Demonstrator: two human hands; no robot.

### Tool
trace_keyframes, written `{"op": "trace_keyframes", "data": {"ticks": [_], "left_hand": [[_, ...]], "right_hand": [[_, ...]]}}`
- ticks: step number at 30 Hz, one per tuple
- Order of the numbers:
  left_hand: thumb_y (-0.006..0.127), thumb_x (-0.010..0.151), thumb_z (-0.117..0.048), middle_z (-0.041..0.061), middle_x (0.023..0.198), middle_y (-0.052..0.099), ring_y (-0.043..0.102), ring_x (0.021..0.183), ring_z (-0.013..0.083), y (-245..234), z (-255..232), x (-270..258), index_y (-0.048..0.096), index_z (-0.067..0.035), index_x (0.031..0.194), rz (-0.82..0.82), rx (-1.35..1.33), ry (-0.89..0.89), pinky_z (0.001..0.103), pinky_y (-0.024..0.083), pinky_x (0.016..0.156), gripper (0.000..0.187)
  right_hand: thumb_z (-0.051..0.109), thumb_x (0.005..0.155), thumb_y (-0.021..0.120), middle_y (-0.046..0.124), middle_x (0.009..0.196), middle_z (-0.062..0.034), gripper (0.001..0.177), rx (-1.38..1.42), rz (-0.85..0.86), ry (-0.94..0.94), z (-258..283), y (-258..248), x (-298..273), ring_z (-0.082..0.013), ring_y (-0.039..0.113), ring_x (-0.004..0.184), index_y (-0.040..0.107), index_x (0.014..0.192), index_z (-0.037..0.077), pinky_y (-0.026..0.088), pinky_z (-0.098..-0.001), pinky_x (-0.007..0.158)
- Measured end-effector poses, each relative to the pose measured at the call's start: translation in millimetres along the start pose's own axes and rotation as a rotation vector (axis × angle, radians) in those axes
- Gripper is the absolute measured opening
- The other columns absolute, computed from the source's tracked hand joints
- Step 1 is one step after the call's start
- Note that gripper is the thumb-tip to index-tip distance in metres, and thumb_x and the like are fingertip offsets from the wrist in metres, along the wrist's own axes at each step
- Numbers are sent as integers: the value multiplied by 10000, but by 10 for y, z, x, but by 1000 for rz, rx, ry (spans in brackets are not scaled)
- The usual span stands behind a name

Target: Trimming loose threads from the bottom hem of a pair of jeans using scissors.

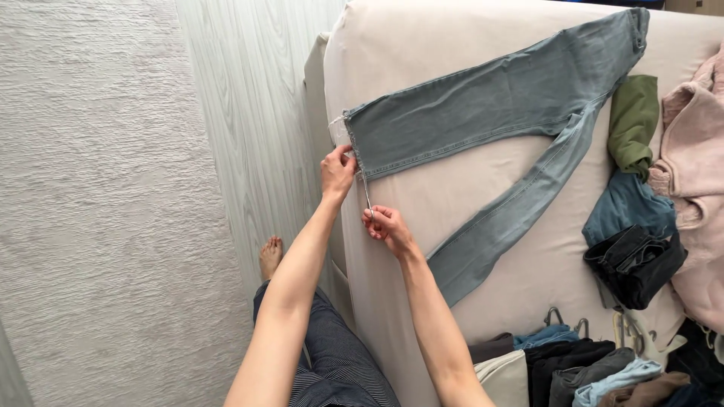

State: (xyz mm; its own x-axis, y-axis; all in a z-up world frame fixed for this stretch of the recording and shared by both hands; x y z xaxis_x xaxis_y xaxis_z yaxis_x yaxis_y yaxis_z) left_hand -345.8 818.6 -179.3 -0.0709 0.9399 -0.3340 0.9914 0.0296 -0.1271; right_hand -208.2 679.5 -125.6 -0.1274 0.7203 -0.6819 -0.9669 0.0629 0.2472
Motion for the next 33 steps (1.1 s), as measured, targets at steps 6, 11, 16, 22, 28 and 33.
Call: {"op": "trace_keyframes", "data": {"ticks": [6, 11, 16, 22, 28, 33], "left_hand": [[743, 912, -191, 54, 671, 737, 690, 595, 113, -392, -70, -55, 794, -51, 922, -24, 0, -27, 297, 534, 588, 149], [732, 903, -166, 50, 660, 726, 679, 595, 107, -621, -254, -98, 793, -49, 931, -15, -23, -1, 289, 527, 586, 135], [737, 904, -162, 49, 648, 713, 666, 587, 110, -648, -269, -93, 786, -41, 914, -1, -27, 16, 296, 518, 575, 131], [749, 899, -168, 54, 648, 715, 665, 580, 112, -644, -239, -90, 784, -38, 902, 2, -20, 13, 306, 520, 566, 134], [742, 904, -183, 53, 649, 723, 691, 590, 134, -721, -168, -36, 791, -50, 881, -55, 38, -11, 315, 540, 582, 143], [729, 927, -190, 59, 676, 739, 717, 619, 166, -879, -181, 29, 786, -37, 883, -168, 60, -69, 322, 557, 622, 170]], "right_hand": [[273, 976, 712, 625, 789, -28, 258, -40, 14, 11, 73, 90, 58, -65, 532, 547, 664, 870, 43, 345, -202, 460], [349, 977, 656, 652, 791, -74, 350, -5, 96, 78, 160, 195, 195, -92, 540, 513, 665, 849, 24, 357, -217, 437], [382, 967, 671, 652, 765, -92, 354, -64, 84, 144, 274, 271, 379, -108, 534, 487, 641, 843, 52, 365, -228, 425], [325, 927, 764, 648, 737, -40, 308, -165, 6, 122, 435, 317, 584, -76, 533, 512, 649, 809, 65, 380, -221, 454], [267, 900, 805, 618, 674, -8, 300, -280, -64, 114, 373, 273, 521, -29, 495, 509, 662, 748, 51, 384, -204, 458], [323, 920, 768, 623, 683, -21, 322, -222, -16, 190, 257, 398, 370, -63, 587, 516, 656, 812, 41, 438, -203, 471]]}}
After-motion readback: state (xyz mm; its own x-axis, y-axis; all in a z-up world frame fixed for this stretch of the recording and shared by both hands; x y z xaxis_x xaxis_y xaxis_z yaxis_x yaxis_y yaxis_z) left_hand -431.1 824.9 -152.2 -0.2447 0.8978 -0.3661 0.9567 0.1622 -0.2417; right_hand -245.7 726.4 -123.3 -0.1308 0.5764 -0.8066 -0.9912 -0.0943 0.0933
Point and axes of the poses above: each hand's wrist, its own x-axis towards the middle knuckle, its own y-axis out of the palm, z = x × y, the point moved 8 cm from there along x, towards the middle knuckle
